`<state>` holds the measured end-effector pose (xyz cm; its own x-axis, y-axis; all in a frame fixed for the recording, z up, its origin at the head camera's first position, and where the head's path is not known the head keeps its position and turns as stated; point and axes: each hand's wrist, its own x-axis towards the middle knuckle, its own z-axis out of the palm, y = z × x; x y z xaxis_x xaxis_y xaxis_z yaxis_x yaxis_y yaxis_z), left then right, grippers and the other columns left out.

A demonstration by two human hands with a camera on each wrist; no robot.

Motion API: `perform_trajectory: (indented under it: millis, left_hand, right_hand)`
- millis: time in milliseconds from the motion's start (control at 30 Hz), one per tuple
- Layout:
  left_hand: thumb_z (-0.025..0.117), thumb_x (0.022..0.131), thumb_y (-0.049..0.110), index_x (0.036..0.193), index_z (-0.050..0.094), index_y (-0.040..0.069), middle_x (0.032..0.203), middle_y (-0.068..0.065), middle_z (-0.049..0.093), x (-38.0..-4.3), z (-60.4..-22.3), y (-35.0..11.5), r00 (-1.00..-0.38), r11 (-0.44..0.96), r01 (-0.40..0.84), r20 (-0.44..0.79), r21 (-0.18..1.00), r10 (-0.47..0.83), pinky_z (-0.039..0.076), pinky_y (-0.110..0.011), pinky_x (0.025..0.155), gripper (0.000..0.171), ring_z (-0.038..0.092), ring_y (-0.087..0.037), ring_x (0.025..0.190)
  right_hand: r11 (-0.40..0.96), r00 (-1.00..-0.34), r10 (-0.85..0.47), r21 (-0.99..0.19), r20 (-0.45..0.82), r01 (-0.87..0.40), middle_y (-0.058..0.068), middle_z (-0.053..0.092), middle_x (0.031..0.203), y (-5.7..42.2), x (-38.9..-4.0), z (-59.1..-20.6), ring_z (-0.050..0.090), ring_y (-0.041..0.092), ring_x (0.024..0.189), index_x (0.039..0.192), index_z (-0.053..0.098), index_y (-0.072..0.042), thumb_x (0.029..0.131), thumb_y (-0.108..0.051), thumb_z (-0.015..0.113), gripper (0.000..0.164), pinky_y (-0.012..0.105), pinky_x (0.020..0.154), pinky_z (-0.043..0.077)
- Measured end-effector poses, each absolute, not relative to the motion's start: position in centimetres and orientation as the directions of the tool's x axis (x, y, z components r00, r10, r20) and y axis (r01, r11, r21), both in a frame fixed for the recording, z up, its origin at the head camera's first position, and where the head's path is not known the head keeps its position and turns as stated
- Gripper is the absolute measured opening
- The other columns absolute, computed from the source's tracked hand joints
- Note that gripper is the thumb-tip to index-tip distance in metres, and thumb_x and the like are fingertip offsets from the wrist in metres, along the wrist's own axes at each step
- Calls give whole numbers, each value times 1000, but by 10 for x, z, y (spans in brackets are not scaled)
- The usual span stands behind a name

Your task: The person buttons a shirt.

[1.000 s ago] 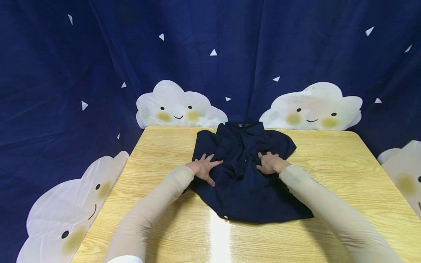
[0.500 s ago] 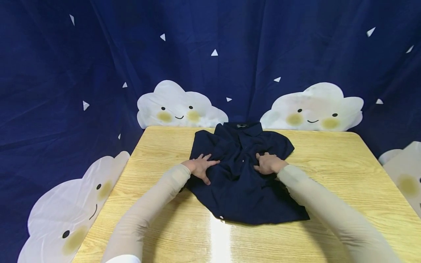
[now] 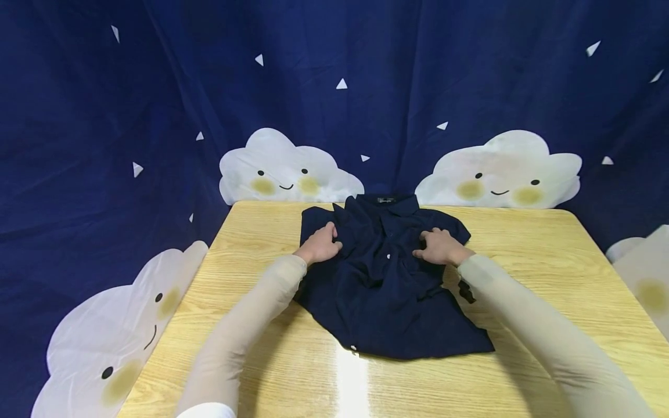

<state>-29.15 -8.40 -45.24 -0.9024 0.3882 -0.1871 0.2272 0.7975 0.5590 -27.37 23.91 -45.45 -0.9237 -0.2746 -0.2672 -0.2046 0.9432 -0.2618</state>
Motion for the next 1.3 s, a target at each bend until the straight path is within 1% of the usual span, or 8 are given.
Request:
perform_trajectory:
  millis: [100, 167, 267, 367, 467, 667, 1033, 1300]
  left_hand:
    - [54, 94, 34, 131, 40, 6, 121, -17, 49, -296, -457, -81, -937, 858, 183, -179, 480, 300, 40, -45, 88, 48, 50, -33, 106]
    - [55, 93, 43, 145, 31, 9, 142, -19, 34, -299, -459, -80, -936, 900, 164, -225, 403, 271, 30, -55, 100, 67, 34, -38, 128]
    - [51, 91, 55, 152, 18, 19, 154, -18, 12, -303, -463, -80, -902, 937, 142, -349, 319, 255, 16, -61, 105, 78, 10, -41, 139]
    - [43, 91, 61, 152, 13, 26, 157, -16, 1, -305, -467, -80, -860, 955, 135, -448, 262, 245, 11, -61, 106, 77, -1, -40, 141]
    - [39, 91, 65, 152, 11, 29, 157, -13, -3, -307, -470, -78, -837, 966, 128, -499, 224, 227, 10, -61, 106, 76, -5, -39, 141]
    - [38, 91, 66, 152, 8, 31, 157, -12, -5, -309, -468, -76, -827, 974, 131, -522, 186, 210, 15, -63, 104, 76, -6, -39, 141]
    - [38, 89, 69, 152, 6, 30, 157, -15, -6, -308, -469, -88, -831, 980, 109, -526, 166, 182, 16, -66, 102, 81, -7, -42, 140]
    - [39, 86, 71, 153, 7, 28, 156, -17, -5, -309, -471, -98, -836, 981, 95, -522, 169, 171, 21, -68, 99, 85, -5, -44, 140]
  right_hand:
    - [957, -948, -222, -235, -229, -168, 37, 32, 133, 242, -278, -459, 28, 56, 120, 134, 39, 10, 91, -34, 59, 64, 65, 92, 29]
    - [967, -957, -185, -215, -224, -137, 39, 28, 134, 245, -280, -464, 25, 57, 121, 136, 34, 11, 89, -35, 61, 71, 66, 92, 28]
    - [971, -957, -153, -216, -246, -99, 41, 22, 137, 248, -284, -470, 18, 59, 125, 139, 23, 12, 87, -41, 63, 85, 67, 95, 24]
    - [969, -942, -156, -229, -297, -88, 41, 17, 141, 251, -287, -473, 13, 62, 126, 143, 14, 12, 87, -45, 62, 93, 68, 97, 23]
    - [967, -923, -176, -235, -342, -97, 40, 13, 144, 253, -290, -474, 10, 64, 126, 145, 9, 12, 89, -46, 58, 94, 69, 98, 19]
    - [963, -906, -200, -246, -373, -112, 41, 11, 144, 256, -291, -471, 9, 65, 126, 144, 8, 13, 90, -46, 57, 94, 68, 100, 14]
    - [961, -914, -198, -254, -354, -110, 44, 11, 141, 275, -287, -473, 14, 65, 125, 143, 7, 14, 84, -51, 63, 104, 68, 98, 21]
    - [954, -907, -211, -280, -364, -109, 44, 7, 142, 289, -289, -475, 10, 63, 127, 143, 8, 14, 83, -53, 64, 106, 68, 98, 19]
